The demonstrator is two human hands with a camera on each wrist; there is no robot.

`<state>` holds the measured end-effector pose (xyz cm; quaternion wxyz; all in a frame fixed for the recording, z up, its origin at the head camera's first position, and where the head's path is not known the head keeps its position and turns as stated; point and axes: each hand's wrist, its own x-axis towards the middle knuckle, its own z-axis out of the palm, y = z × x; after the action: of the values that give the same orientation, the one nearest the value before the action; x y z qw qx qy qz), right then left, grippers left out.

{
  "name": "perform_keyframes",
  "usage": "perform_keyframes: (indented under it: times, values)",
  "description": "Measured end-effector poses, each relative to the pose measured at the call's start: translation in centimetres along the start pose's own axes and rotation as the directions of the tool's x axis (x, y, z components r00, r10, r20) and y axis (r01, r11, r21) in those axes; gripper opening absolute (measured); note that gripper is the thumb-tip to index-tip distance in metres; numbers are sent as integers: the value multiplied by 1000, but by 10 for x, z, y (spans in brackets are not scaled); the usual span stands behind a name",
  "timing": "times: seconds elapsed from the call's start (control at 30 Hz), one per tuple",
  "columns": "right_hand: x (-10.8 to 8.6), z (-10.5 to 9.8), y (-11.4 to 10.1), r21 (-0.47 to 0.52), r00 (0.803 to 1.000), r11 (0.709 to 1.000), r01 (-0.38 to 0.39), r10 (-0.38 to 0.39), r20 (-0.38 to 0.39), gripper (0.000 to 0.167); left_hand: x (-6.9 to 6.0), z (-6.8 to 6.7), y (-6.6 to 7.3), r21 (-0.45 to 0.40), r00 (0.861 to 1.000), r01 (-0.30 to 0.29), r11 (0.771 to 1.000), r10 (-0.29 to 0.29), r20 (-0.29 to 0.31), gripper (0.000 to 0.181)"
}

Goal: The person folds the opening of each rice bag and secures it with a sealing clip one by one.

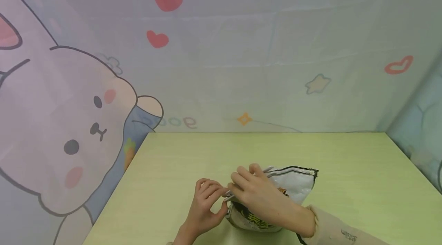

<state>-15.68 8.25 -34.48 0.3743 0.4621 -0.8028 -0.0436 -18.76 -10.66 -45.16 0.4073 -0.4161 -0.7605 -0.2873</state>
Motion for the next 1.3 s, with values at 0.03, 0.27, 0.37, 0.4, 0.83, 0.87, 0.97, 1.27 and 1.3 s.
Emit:
perform_keyframes:
  times: [0.03, 0.27, 0.37, 0.4, 0.83, 0.87, 0.97, 1.27, 1.3]
  values:
    - [0, 0, 0, 1, 1000, 1000, 1, -1, 2, 7, 0, 0, 0, 1, 1000, 6, 1000, -6, 9, 20]
    - [0, 2, -1, 11, 1000, 1000, -2, 3, -3, 15, 0, 0, 1, 13, 997, 37, 999, -37, 64, 22]
    - [0, 2, -1, 5, 1000, 1000, -4, 4, 7, 17, -1, 1, 1, 21, 996, 42, 999, -43, 82, 25]
    - [0, 2, -1, 3, 1000, 1000, -3, 3, 10, 17, -1, 1, 1, 22, 995, 45, 999, -47, 88, 26]
    - [-1, 3, 0, 4, 1000, 1000, -2, 2, -3, 23, 0, 1, 4, 43, 997, 47, 998, -49, 54, 18]
    - [-1, 3, 0, 2, 1000, 1000, 0, 1, -7, 23, 0, 1, 4, 44, 997, 48, 998, -50, 52, 18]
    - [-1, 4, 0, 4, 1000, 1000, 0, 0, -15, 22, 0, 1, 4, 50, 998, 48, 998, -50, 46, 18]
    - [-4, 7, 0, 20, 1000, 1000, -17, 17, -15, 24, -1, 2, 3, 53, 998, 47, 997, -49, 31, 18]
    - [-4, 7, 1, 22, 1000, 1000, -19, 19, -18, 25, -1, 2, 4, 54, 998, 48, 997, -50, 31, 18]
